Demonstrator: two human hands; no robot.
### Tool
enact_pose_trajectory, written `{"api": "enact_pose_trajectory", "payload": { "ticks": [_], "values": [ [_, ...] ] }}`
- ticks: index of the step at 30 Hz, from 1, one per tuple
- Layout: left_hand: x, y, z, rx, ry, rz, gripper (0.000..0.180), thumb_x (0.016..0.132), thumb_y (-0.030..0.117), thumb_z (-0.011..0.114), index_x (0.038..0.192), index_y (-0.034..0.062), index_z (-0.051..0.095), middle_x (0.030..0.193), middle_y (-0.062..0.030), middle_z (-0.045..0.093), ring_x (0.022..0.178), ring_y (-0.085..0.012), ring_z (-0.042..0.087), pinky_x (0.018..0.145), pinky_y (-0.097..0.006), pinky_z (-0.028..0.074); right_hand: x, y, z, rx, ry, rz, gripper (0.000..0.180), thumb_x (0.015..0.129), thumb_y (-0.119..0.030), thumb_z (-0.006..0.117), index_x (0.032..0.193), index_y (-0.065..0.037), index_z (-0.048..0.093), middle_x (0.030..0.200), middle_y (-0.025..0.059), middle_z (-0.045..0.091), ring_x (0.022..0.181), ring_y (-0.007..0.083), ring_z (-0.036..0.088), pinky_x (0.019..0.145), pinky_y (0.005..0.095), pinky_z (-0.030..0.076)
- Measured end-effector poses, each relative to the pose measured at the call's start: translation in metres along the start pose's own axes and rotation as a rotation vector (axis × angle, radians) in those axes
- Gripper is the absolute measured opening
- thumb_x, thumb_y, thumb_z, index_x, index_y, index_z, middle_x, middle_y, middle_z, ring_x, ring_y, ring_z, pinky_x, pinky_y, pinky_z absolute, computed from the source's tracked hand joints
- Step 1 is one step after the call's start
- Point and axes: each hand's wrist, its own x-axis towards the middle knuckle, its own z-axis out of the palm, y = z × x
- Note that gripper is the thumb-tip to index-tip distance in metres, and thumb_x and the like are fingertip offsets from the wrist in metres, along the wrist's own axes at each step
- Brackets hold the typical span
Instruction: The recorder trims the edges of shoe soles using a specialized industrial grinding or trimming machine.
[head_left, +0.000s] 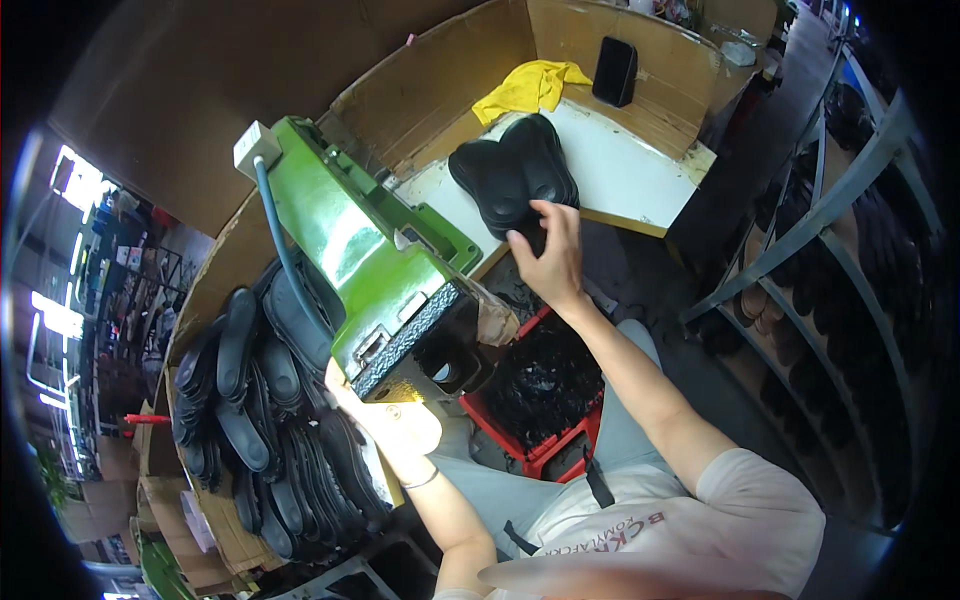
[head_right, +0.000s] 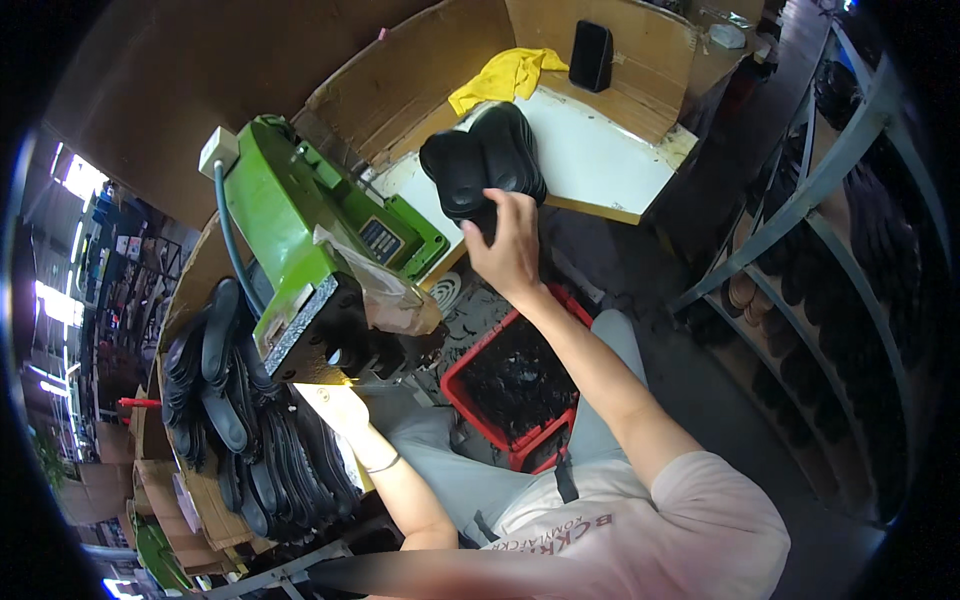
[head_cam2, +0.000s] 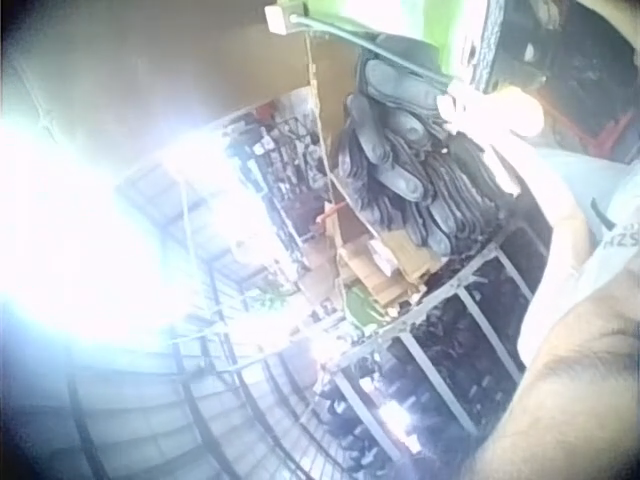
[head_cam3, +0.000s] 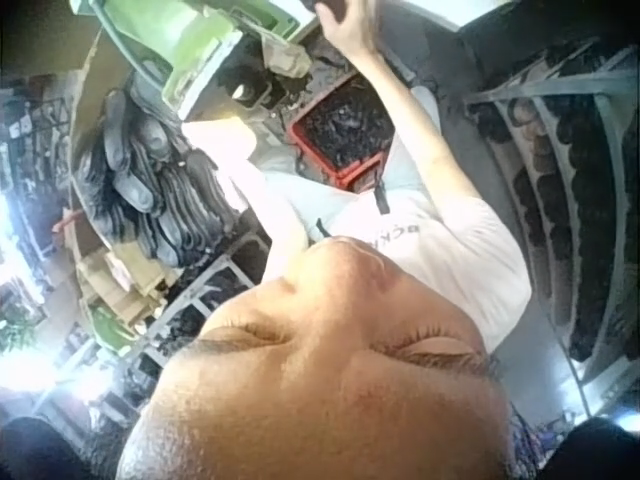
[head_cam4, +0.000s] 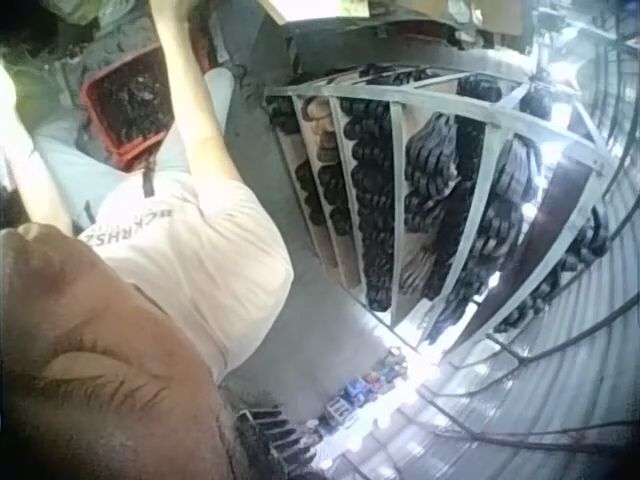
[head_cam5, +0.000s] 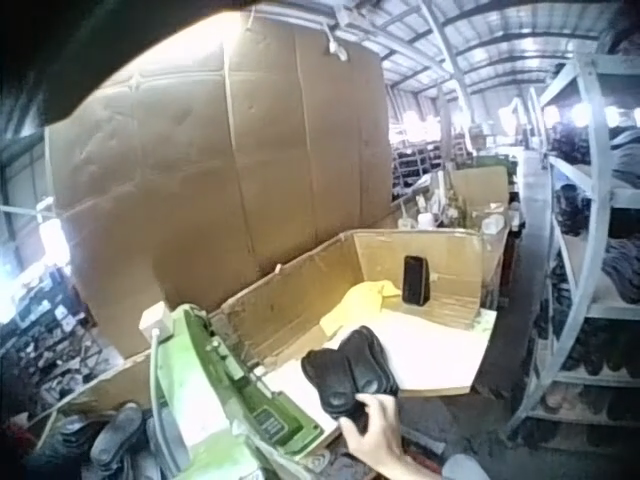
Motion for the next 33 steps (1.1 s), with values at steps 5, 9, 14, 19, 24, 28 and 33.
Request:
{"api": "enact_pose_trajectory", "payload": {
  "ticks": [5,9,14,19,24,28,33],
  "values": [
    [0.018,0.046,0.12,0.019,0.208,-0.289,0.083,0.08,0.051,0.062,0.141,0.0082,0.025,0.139,-0.0145,0.035,0.127,-0.0273,0.037,0.108,-0.044,0.029,0.038,-0.013,0.012,-0.53,-0.26,-0.144,0.048,0.071,-0.041,0.072,0.094,-0.002,0.058,0.088,0.0167,0.052,0.084,0.0292,0.047,0.073,0.0409,0.035],
    [0.02,0.049,0.136,0.205,0.067,-0.121,0.064,0.087,0.042,0.055,0.134,0.0066,0.03,0.13,-0.0129,0.041,0.116,-0.0229,0.045,0.102,-0.039,0.036,0.036,0.012,0.02,-0.524,-0.206,-0.258,0.036,0.075,-0.037,0.068,0.082,-0.002,0.063,0.088,0.017,0.053,0.08,0.0288,0.048,0.073,0.0407,0.036],
    [0.02,0.026,0.064,-0.115,0.535,-0.447,0.043,0.091,0.017,0.044,0.13,-0.0004,0.046,0.134,-0.0182,0.046,0.122,-0.0275,0.047,0.103,-0.036,0.037,0.02,-0.003,0.022,-0.413,-0.125,-0.392,0.035,0.077,-0.037,0.066,0.09,-0.005,0.063,0.084,0.0145,0.053,0.075,0.027,0.048,0.067,0.0386,0.036],
    [0.006,0.078,0.057,0.322,0.976,-0.185,0.022,0.086,0.018,0.06,0.092,-0.0029,0.058,0.083,-0.0145,0.063,0.073,-0.0228,0.062,0.074,-0.032,0.052,0.022,0.018,0.026,-0.481,-0.117,-0.335,0.035,0.077,-0.037,0.066,0.091,-0.005,0.064,0.078,0.0113,0.051,0.073,0.026,0.049,0.066,0.0379,0.036],
    [-0.033,0.134,0.072,0.346,0.63,0.126,0.027,0.089,0.013,0.05,0.105,-0.0061,0.057,0.109,-0.0196,0.059,0.101,-0.0287,0.058,0.094,-0.043,0.044,0.026,0.015,0.028,-0.557,-0.155,-0.254,0.036,0.077,-0.039,0.067,0.087,-0.004,0.063,0.078,0.012,0.053,0.074,0.0276,0.053,0.067,0.0392,0.039],
    [-0.066,0.139,0.093,0.184,0.561,-0.226,0.024,0.088,0.013,0.049,0.105,-0.0034,0.056,0.104,-0.0141,0.061,0.095,-0.0236,0.06,0.085,-0.037,0.05,0.011,0.008,-0.005,-0.439,-0.191,-0.249,0.039,0.075,-0.035,0.07,0.097,-0.004,0.063,0.089,0.014,0.057,0.08,0.0311,0.055,0.07,0.0423,0.041],
    [-0.089,0.092,0.136,0.036,0.635,-0.719,0.022,0.081,0.0,0.065,0.102,-0.0017,0.059,0.088,-0.0012,0.057,0.075,-0.0056,0.053,0.063,-0.018,0.043,-0.067,-0.006,-0.106,0.357,-1.209,0.303,0.053,0.07,-0.02,0.079,0.113,0.0,0.058,0.111,0.0083,0.057,0.098,0.0195,0.056,0.082,0.0344,0.044]
  ]
}}
